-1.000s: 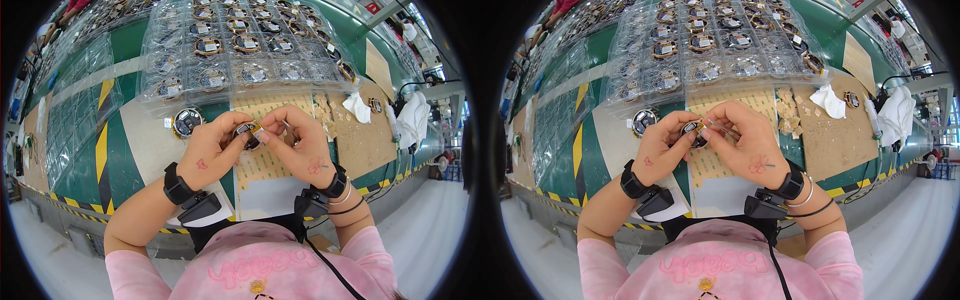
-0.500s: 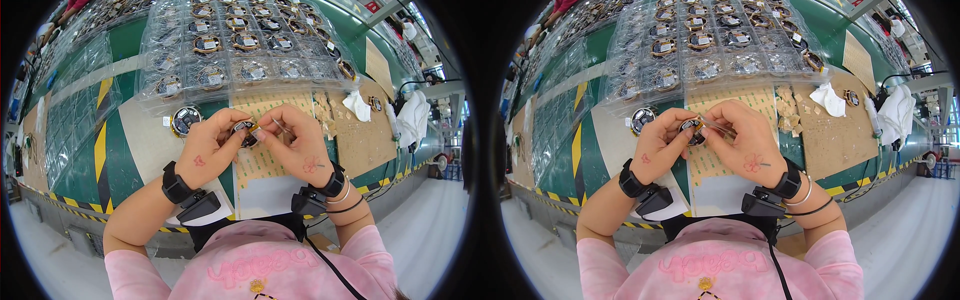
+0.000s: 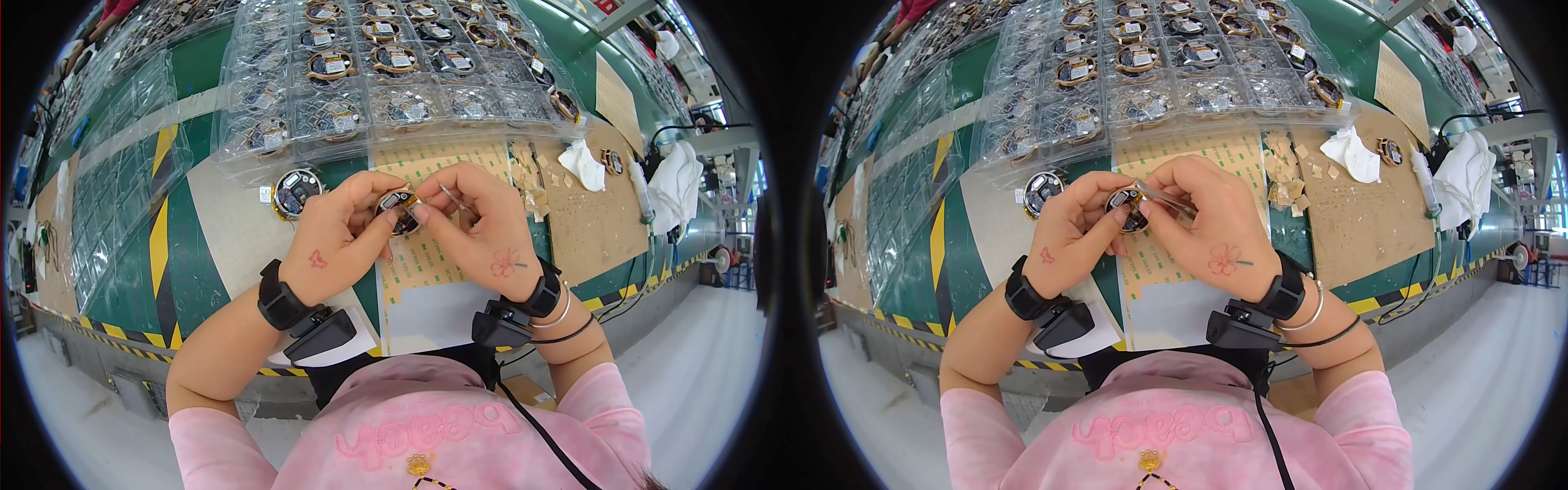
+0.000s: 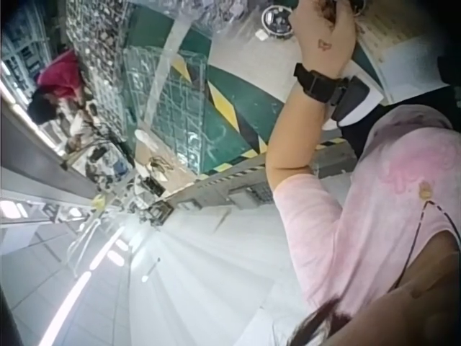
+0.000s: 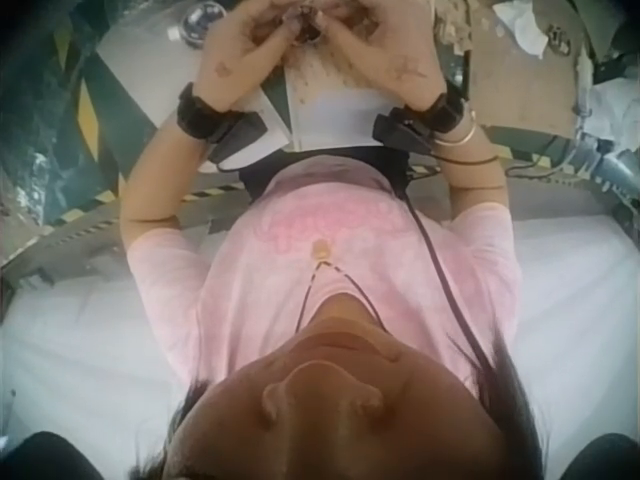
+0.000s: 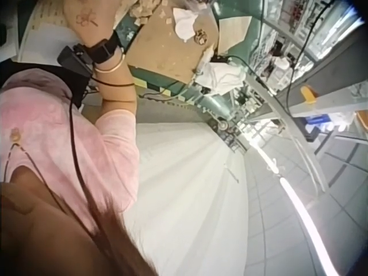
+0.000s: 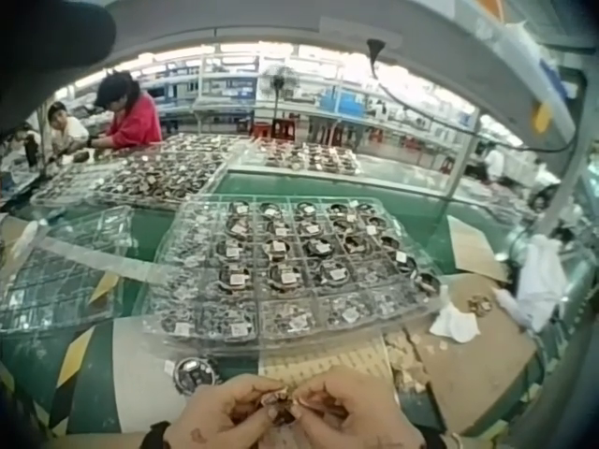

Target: The person picks up a watch component, places a battery inside the casing, and uses tweezers to tuck the wires into the assembly. They then peel a small adhesive strip from a sheet, apply it over the battery, and press it down with the tweezers before setting the watch aside.

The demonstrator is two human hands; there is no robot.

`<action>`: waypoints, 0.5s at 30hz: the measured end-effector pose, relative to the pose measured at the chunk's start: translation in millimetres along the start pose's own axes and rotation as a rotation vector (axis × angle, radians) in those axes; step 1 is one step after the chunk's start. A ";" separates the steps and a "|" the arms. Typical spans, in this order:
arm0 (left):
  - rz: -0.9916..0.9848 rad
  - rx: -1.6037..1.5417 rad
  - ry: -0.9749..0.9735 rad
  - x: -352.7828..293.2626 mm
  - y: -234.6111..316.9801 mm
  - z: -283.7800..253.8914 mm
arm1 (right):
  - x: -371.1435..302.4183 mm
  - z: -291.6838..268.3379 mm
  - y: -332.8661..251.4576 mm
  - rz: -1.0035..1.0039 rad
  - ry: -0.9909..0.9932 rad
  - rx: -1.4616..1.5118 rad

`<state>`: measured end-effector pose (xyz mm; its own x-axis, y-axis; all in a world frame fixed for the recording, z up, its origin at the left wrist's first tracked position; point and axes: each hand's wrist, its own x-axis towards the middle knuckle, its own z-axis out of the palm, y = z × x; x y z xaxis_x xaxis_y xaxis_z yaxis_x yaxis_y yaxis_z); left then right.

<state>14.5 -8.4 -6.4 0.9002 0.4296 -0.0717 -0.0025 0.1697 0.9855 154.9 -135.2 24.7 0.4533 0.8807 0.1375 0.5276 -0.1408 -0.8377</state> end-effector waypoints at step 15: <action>0.014 -0.075 -0.070 1.3 -2.0 -3.6 | 0.4 3.7 2.0 0.009 -0.002 0.031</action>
<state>14.1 -5.0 -9.0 0.9279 0.3702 -0.0442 -0.0458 0.2307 0.9719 153.5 -133.5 21.2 0.4570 0.8801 0.1287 0.5009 -0.1350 -0.8549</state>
